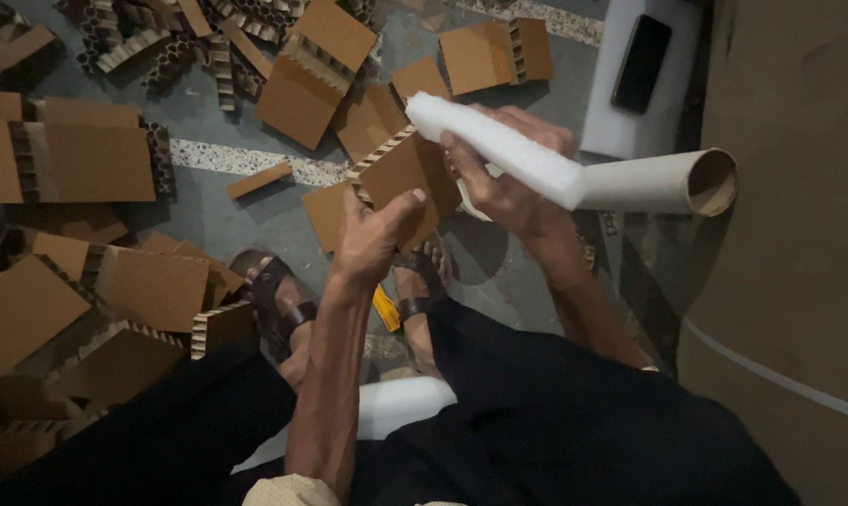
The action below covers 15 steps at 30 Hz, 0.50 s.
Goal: The person sits on a low stool and applies a white substance from a bucket onto small cardboard pieces using a white cylindrical applicator. They then press the coated pieces together to form small box-like structures.
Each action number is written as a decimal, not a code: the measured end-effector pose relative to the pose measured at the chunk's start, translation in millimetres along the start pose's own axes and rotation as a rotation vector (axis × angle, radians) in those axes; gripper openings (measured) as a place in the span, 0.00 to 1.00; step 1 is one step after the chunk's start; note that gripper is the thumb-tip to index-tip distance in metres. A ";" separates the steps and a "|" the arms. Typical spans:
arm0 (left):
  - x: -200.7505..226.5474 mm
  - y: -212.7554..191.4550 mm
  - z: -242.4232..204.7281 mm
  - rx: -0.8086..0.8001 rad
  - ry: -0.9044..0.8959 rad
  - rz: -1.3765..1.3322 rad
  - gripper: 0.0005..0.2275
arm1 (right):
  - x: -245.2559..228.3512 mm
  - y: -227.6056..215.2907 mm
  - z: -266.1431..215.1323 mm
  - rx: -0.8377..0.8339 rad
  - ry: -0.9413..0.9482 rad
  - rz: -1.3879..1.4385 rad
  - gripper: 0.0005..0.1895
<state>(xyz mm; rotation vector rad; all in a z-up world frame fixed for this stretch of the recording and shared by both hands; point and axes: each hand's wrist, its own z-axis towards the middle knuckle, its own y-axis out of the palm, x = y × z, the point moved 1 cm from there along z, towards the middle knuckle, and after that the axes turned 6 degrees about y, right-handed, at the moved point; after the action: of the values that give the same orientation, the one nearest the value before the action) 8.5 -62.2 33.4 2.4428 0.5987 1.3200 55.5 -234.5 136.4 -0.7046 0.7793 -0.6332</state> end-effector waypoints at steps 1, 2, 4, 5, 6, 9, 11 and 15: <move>-1.6 -1.9 0.3 0.005 -0.020 0.019 0.37 | 1.7 2.4 -2.0 0.023 -0.096 -0.095 0.10; -3.3 -3.8 2.1 0.010 -0.037 0.037 0.36 | 4.4 3.2 -4.0 0.049 -0.196 -0.191 0.11; -8.3 -6.5 7.3 0.022 -0.027 -0.056 0.37 | 0.1 -1.7 -20.6 0.008 -0.188 -0.293 0.11; -10.3 -8.3 9.0 0.028 -0.023 -0.102 0.38 | -4.8 -5.4 -31.0 -0.013 -0.184 -0.344 0.11; -9.9 -10.4 10.5 0.017 0.035 -0.074 0.35 | -8.4 -9.3 -39.8 -0.056 -0.202 -0.400 0.09; -4.1 -15.4 10.0 -0.014 0.166 -0.031 0.32 | -12.7 -19.5 -61.9 -0.237 -0.046 -0.331 0.07; 1.0 -16.6 9.4 -0.038 0.198 -0.053 0.29 | -6.5 -22.3 -69.7 -0.416 0.335 0.035 0.08; -0.7 -15.6 12.0 0.003 0.100 -0.036 0.30 | -8.2 -32.0 -62.4 -0.131 -0.296 -0.813 0.07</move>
<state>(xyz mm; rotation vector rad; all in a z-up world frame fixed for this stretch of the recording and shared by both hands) 14.9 -49.8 19.6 2.3678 0.6663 1.4352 -6.4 -268.1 131.9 -1.2198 0.2326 -1.1794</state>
